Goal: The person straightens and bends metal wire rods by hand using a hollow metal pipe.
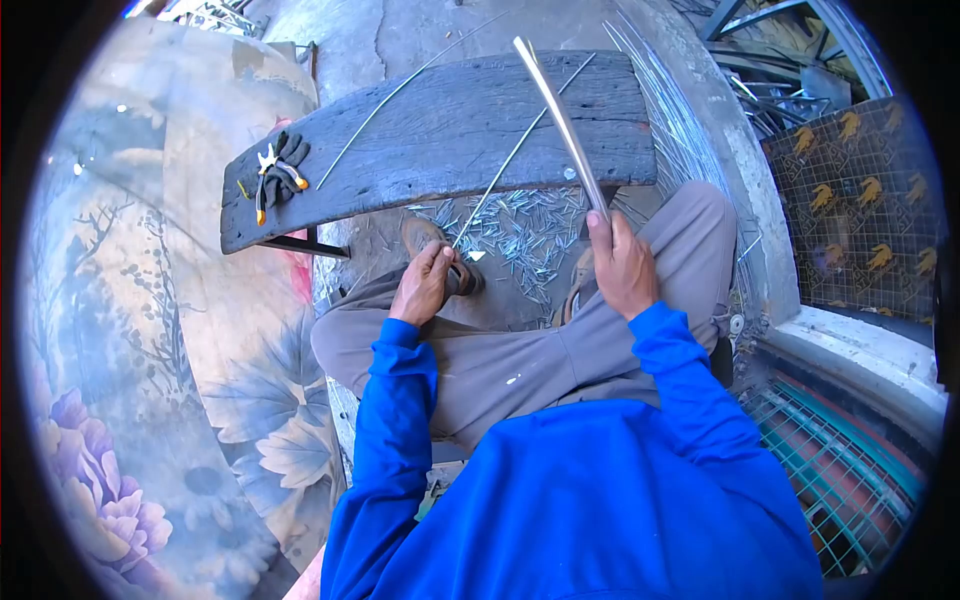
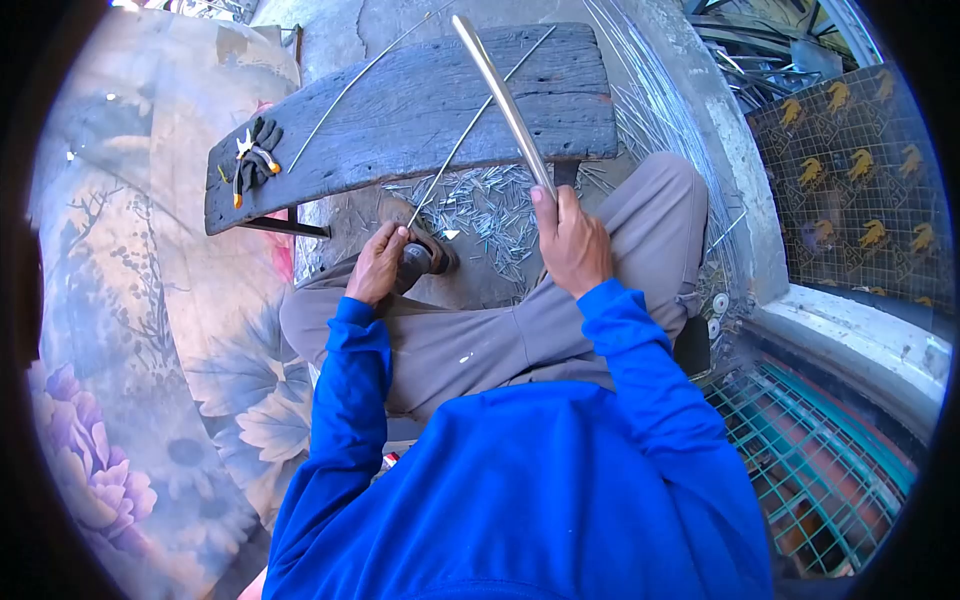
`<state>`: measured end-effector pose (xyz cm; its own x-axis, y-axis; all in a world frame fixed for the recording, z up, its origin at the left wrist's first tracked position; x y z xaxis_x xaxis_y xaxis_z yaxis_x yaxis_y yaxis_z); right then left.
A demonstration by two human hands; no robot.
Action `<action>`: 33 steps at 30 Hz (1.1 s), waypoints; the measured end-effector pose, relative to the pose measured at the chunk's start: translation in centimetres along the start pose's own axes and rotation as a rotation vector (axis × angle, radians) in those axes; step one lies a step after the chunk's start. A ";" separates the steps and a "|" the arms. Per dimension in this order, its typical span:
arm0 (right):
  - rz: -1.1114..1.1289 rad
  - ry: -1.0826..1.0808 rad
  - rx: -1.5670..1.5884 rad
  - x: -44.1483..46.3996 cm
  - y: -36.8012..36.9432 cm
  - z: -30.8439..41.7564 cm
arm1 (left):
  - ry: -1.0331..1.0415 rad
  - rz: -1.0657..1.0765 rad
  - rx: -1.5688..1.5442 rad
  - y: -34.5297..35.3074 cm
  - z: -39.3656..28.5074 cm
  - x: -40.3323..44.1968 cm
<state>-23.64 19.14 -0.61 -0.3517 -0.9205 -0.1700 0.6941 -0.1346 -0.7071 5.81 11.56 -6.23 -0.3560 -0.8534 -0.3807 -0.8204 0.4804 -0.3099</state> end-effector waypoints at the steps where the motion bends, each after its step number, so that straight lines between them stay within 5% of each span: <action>1: -0.001 -0.002 0.001 -0.1 0.5 -1.1 | 0.001 -0.001 0.001 0.1 0.1 0.0; 3: 0.128 0.058 -0.226 -0.2 1.8 -3.1 | 0.016 0.003 -0.002 0.0 0.1 0.1; 10: 0.004 0.015 -0.093 -1.4 0.9 -2.1 | 0.007 -0.022 -0.001 -0.6 -0.2 -0.2; 12: 0.199 0.103 -0.270 -1.4 1.3 -2.8 | -0.028 -0.012 0.014 -0.7 -1.0 -0.3; 18: 0.050 0.051 -0.189 -1.8 1.3 -2.1 | -0.020 -0.004 0.017 -1.7 0.5 0.5; 25: 0.155 0.056 -0.193 0.1 1.1 -2.2 | -0.064 0.056 -0.020 -2.3 -0.3 -0.2; 28: -0.029 0.087 -0.109 1.0 1.5 -2.9 | -0.093 0.050 0.011 -2.4 -0.6 -0.7; 31: 0.053 -0.008 -0.289 2.8 2.5 -4.9 | -0.116 0.072 -0.058 -2.6 -0.3 -0.7; 33: 0.049 0.075 -0.056 2.7 0.9 -3.3 | -0.125 0.071 -0.086 -2.5 -0.4 -0.5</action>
<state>-26.01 17.78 -3.95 -0.3659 -0.8951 -0.2549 0.6762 -0.0674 -0.7336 7.87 10.74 -4.91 -0.3602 -0.7840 -0.5056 -0.8325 0.5147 -0.2051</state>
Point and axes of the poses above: each hand's wrist, its own x-axis towards the middle knuckle, its own y-axis out of the palm, z = x × y, the point moved 2 cm from there along x, towards the middle knuckle, and after that the axes turned 6 degrees about -x, right-handed, at the moved point
